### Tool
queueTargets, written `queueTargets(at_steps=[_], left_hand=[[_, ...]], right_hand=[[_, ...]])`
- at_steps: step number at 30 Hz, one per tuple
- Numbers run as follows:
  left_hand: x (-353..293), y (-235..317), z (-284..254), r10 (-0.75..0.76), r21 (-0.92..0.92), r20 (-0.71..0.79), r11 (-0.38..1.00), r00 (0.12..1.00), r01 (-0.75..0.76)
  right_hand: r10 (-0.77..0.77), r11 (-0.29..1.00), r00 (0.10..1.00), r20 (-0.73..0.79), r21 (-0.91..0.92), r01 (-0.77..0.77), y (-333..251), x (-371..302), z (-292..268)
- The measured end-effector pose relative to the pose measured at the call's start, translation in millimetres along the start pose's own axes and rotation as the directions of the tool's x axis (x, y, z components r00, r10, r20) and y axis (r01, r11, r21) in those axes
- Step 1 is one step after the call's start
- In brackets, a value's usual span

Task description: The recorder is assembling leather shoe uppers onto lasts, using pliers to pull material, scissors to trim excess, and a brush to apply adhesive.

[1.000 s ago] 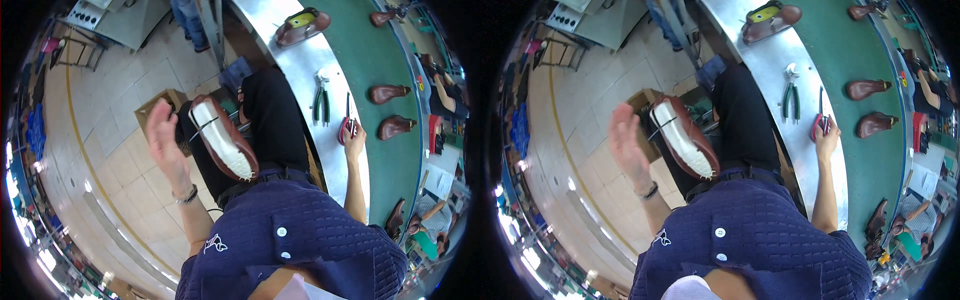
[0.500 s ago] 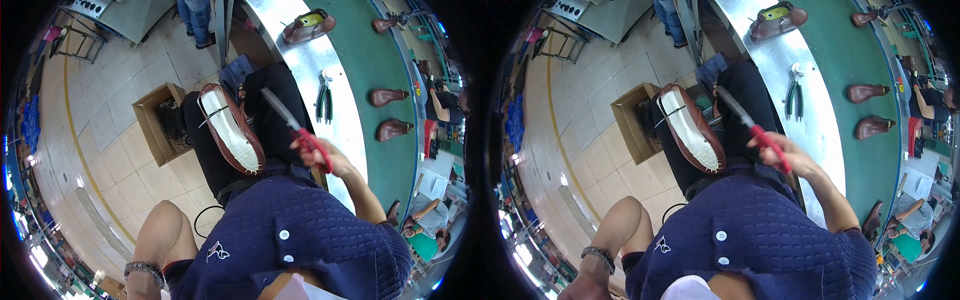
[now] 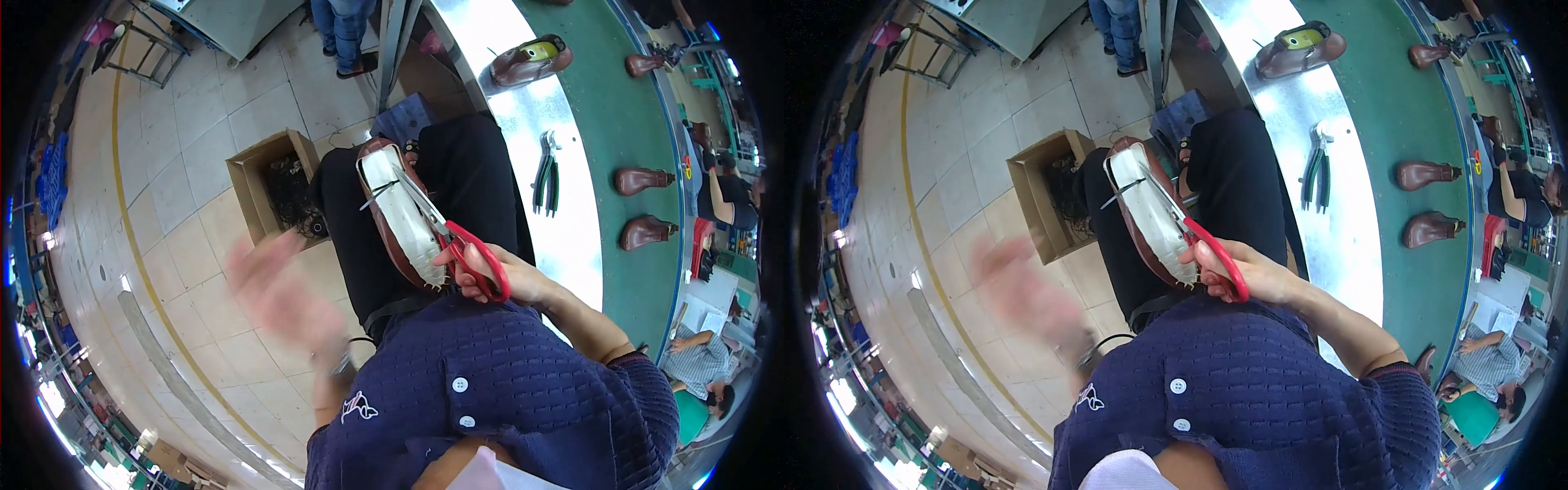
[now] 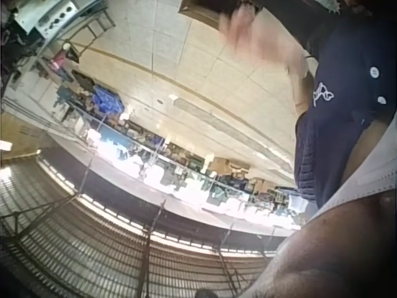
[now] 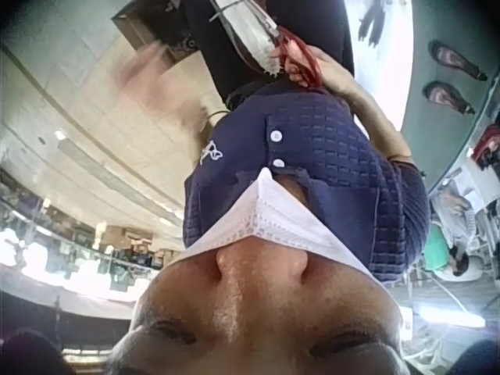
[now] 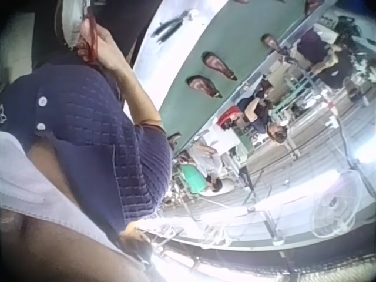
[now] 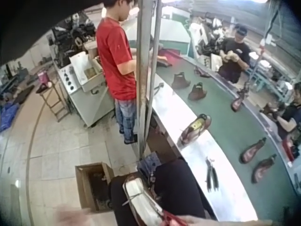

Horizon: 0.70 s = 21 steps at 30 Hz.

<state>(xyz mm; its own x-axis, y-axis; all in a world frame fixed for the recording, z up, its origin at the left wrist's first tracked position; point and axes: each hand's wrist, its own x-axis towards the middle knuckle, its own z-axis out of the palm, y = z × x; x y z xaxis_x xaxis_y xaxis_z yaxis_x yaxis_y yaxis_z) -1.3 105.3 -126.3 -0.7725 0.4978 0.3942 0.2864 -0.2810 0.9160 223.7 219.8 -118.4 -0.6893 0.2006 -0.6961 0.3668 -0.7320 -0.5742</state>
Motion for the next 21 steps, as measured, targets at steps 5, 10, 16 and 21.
queueTargets(at_steps=[5,10,16,21], left_hand=[[-63.1,-70.2,49.2,-0.398,0.392,0.215,0.871,0.892,0.295],[-56.8,-78.2,57.3,-0.384,0.364,0.287,0.891,0.878,0.27],[-47.2,-76.3,59.5,-0.257,0.457,0.34,0.886,0.904,0.08],[-20.4,-85.9,62.4,0.008,0.634,0.473,0.691,0.881,-0.347]], right_hand=[[0.08,0.994,0.996,0.045,-0.079,-0.076,-2.7,-16.5,-9.6],[0.049,0.999,0.999,-0.009,0.018,-0.049,-3.2,-0.1,-0.5],[-0.004,0.967,0.949,-0.315,-0.242,-0.076,14.8,7.9,14.4],[-0.281,0.923,0.88,-0.383,-0.36,0.138,19.4,-17.3,-14.9]])
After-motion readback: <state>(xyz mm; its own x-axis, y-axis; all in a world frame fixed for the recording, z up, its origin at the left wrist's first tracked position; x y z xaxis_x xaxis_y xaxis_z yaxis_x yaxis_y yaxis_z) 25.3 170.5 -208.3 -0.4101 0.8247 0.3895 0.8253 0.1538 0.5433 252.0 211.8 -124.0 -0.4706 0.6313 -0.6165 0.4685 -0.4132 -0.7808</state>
